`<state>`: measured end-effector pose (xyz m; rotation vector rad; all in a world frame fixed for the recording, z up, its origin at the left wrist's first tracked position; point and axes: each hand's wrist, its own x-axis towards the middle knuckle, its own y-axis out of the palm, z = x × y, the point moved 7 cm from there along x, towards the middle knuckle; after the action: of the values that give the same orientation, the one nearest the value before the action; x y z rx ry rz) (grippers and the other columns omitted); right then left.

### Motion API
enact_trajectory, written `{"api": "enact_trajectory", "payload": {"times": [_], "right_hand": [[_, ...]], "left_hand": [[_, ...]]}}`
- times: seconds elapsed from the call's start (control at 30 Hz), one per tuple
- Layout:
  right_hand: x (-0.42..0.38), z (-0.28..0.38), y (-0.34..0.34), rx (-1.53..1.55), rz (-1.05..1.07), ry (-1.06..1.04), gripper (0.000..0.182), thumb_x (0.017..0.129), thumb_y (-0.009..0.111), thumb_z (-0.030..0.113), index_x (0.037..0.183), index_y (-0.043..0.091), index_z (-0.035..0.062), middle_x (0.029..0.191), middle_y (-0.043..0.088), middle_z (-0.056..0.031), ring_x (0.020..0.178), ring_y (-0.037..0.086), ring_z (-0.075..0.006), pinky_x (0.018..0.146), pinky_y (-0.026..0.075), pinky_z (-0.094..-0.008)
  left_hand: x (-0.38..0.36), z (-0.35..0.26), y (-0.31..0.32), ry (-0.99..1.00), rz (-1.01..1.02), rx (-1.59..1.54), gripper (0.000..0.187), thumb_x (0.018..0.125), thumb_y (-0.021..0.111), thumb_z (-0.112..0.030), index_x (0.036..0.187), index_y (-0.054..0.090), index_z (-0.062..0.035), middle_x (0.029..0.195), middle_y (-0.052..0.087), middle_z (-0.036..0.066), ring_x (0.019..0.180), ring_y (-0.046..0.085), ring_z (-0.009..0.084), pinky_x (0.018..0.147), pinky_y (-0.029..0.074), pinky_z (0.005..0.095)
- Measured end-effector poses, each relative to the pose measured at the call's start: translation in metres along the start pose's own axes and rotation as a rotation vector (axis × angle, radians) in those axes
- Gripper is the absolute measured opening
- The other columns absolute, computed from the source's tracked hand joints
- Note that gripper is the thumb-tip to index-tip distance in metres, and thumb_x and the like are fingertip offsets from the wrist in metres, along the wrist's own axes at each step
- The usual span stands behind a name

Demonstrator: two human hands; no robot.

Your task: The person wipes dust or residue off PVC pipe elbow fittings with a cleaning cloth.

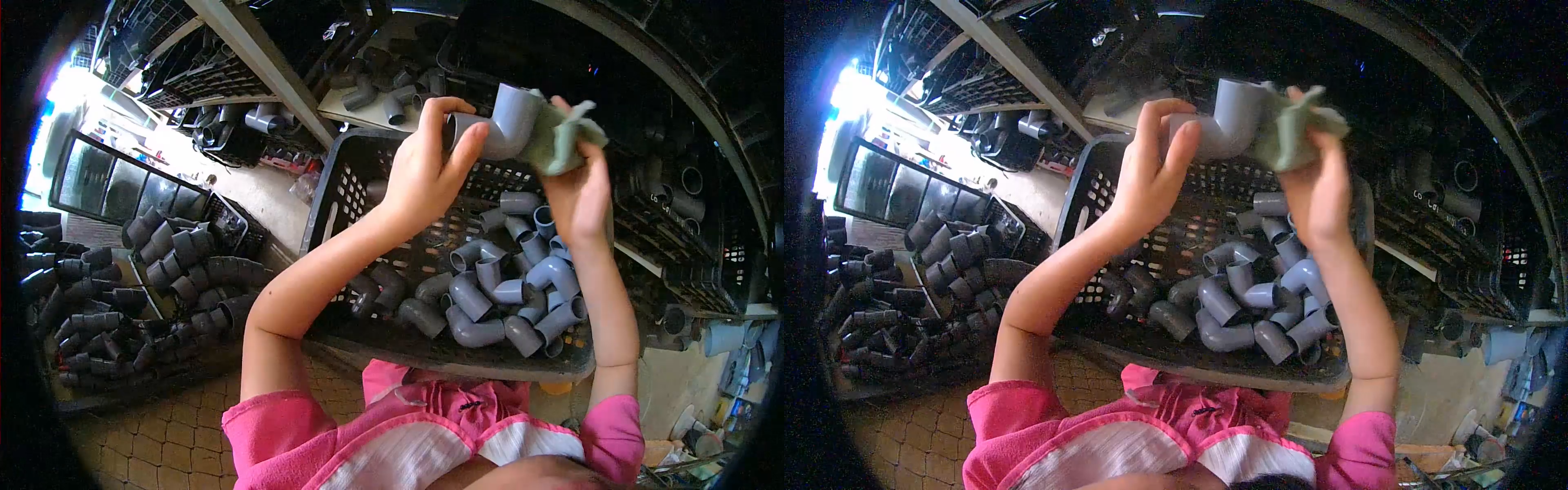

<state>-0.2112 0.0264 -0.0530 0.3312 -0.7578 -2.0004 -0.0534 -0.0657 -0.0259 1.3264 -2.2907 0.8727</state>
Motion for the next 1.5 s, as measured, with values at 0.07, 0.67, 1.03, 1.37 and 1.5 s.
{"api": "enact_trajectory", "payload": {"times": [0.07, 0.67, 1.03, 1.37, 1.5], "right_hand": [[-0.011, -0.019, 0.003, -0.11, 0.053, 0.096, 0.047, 0.098, 0.045, 0.027, 0.141, 0.038, 0.0091, 0.133, 0.05, -0.006, 0.12, 0.048, -0.0146, 0.102, 0.037, -0.0319], [-0.021, -0.014, 0.014, -0.344, 0.018, -0.085, 0.065, 0.088, 0.068, 0.015, 0.14, 0.032, 0.0024, 0.12, 0.053, -0.0077, 0.108, 0.053, -0.0153, 0.095, 0.042, -0.0286], [-0.026, -0.022, 0.021, -0.378, 0.079, -0.054, 0.06, 0.078, 0.079, 0.022, 0.124, 0.046, 0.0027, 0.113, 0.058, -0.0072, 0.104, 0.056, -0.0148, 0.093, 0.044, -0.0294], [-0.035, 0.001, 0.039, -0.242, 0.102, 0.073, 0.072, 0.078, 0.076, 0.014, 0.137, 0.036, 0.0038, 0.116, 0.058, -0.0069, 0.104, 0.058, -0.0169, 0.096, 0.043, -0.0321], [-0.034, 0.004, 0.04, -0.257, 0.226, 0.037, 0.088, 0.075, 0.077, 0.012, 0.146, 0.025, 0.0038, 0.119, 0.057, -0.0074, 0.109, 0.056, -0.0181, 0.098, 0.042, -0.0343]], "left_hand": [[-0.004, 0.006, 0.006, -0.128, 0.038, -0.06, 0.036, 0.092, 0.058, -0.031, 0.112, 0.045, -0.0038, 0.077, 0.062, 0.019, 0.066, 0.061, 0.0363, 0.06, 0.048, 0.0404], [-0.017, -0.01, 0.024, 0.046, 0.201, 0.09, 0.036, 0.095, 0.052, -0.035, 0.104, 0.041, -0.0022, 0.064, 0.054, 0.016, 0.055, 0.06, 0.032, 0.052, 0.048, 0.0405], [-0.02, 0.014, 0.035, -0.478, 0.259, -0.655, 0.03, 0.101, 0.037, -0.033, 0.11, 0.037, -0.0046, 0.073, 0.053, 0.01, 0.043, 0.051, 0.0228, 0.039, 0.041, 0.0328], [-0.019, -0.021, 0.021, 0.121, 0.176, -0.129, 0.028, 0.096, 0.048, -0.019, 0.112, 0.035, -0.0006, 0.079, 0.058, 0.021, 0.064, 0.061, 0.0372, 0.056, 0.047, 0.0426], [-0.017, -0.015, 0.028, -0.241, 0.3, -0.441, 0.023, 0.1, 0.04, -0.025, 0.11, 0.036, -0.0049, 0.07, 0.051, 0.009, 0.053, 0.051, 0.0191, 0.048, 0.04, 0.033]]}}
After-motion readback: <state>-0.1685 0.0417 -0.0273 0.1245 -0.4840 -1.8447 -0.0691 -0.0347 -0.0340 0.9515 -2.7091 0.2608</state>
